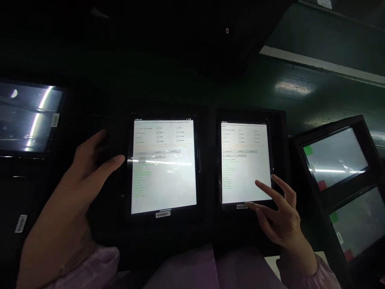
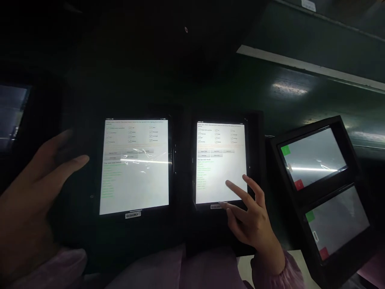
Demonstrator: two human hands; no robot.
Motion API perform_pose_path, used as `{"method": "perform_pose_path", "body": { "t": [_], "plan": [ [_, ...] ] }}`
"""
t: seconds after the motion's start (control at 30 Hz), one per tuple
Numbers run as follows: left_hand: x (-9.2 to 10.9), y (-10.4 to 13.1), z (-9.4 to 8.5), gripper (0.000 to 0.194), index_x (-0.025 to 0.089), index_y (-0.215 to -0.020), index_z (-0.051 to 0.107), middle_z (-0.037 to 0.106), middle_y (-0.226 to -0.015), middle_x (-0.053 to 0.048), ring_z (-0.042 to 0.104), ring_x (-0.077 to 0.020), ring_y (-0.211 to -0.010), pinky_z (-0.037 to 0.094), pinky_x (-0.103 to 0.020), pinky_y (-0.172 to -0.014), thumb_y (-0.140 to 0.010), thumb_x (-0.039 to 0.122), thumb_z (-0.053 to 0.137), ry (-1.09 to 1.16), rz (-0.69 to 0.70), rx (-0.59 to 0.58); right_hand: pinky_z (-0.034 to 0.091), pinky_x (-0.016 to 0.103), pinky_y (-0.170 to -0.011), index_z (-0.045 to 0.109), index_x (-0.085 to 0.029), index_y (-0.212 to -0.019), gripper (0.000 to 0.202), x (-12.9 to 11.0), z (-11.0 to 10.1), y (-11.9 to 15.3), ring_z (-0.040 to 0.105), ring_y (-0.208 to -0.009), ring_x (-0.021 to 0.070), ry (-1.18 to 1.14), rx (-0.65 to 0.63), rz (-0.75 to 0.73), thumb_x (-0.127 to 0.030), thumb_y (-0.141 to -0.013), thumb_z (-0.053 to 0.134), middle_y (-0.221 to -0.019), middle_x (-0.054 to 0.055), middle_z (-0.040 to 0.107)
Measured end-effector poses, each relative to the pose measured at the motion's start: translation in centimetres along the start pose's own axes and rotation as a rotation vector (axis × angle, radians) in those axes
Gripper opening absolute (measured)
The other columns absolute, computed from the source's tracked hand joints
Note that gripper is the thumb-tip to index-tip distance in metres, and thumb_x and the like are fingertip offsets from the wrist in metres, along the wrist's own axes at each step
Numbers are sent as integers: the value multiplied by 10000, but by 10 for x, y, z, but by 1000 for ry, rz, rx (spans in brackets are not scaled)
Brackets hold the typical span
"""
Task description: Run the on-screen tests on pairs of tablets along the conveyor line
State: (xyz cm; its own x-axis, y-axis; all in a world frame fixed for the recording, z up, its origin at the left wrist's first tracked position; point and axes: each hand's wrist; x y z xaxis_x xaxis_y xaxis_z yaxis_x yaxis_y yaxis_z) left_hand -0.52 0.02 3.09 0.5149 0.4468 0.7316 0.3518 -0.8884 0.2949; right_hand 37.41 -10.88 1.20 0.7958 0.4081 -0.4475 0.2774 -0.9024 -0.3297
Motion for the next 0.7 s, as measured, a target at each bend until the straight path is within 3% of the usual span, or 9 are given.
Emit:
{"method": "perform_pose_path", "body": {
  "t": [0.1,0.13,0.23,0.3,0.37,0.47,0.6,0.7],
  "plan": [
    [-16,13,-9,1411,228,-1719,153,156,-1786,-180,334,-518,-1562,366,-721,-1226,-603,792,806,-153,-12,-95,436,532,-1177,805,-267,-1154,248,4,4,-1,318,-1602,356,98,18,57,-146,-1027,629,-1666,12,478],
    [-22,20,-11,1514,204,-1722,98,37,-1799,-194,252,-544,-1586,342,-746,-1220,-540,825,812,-245,22,-123,411,536,-1198,772,-273,-1265,301,5,5,-1,318,-1604,352,119,41,69,-147,-1032,629,-1704,10,424],
    [-34,46,-8,1414,323,-1721,27,-145,-1803,-126,71,-563,-1620,344,-843,-1139,-630,880,734,-473,80,-242,392,506,-1211,601,-355,-1519,534,9,9,-2,383,-1578,323,109,134,76,-125,-1037,625,-1712,-9,414],
    [-34,60,-1,1339,363,-1716,40,-165,-1802,-107,-2,-578,-1617,340,-882,-1102,-674,891,695,-548,77,-263,425,466,-1176,542,-418,-1555,618,9,11,-2,436,-1548,303,79,182,76,-103,-1030,630,-1672,-29,474],
    [-29,65,7,1338,302,-1720,74,-137,-1802,-142,-41,-584,-1612,287,-883,-1136,-680,885,682,-552,59,-235,458,447,-1133,558,-425,-1541,622,9,11,-2,485,-1513,301,68,201,66,-90,-1022,638,-1633,-21,526],
    [-19,60,14,1338,219,-1718,80,-116,-1795,-185,31,-594,-1608,294,-855,-1166,-700,865,661,-481,2,-126,493,453,-1095,682,-342,-1434,491,8,11,0,534,-1468,317,79,221,64,-91,-1013,646,-1561,26,597],
    [-21,47,13,1232,235,-1715,97,-72,-1799,-161,112,-542,-1622,397,-794,-1156,-778,807,654,-361,41,-21,529,464,-1078,792,-236,-1186,261,4,9,1,561,-1433,329,90,244,73,-125,-1026,620,-1452,64,663],
    [-29,41,5,1238,252,-1715,98,-24,-1802,-154,93,-496,-1639,290,-796,-1204,-773,802,683,-316,87,-22,547,472,-1067,803,-232,-1107,237,0,8,0,555,-1430,338,60,203,51,-130,-1024,606,-1440,60,660]
  ]
}}
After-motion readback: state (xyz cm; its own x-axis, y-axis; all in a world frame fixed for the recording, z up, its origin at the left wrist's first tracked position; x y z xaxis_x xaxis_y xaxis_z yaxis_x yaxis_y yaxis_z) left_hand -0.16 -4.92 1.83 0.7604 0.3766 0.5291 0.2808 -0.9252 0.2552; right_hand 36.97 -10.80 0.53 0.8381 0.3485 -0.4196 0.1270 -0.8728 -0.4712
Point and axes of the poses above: each hand's wrist, its own y-axis away from the middle knuckle, its own z-axis out of the palm, x = y × z
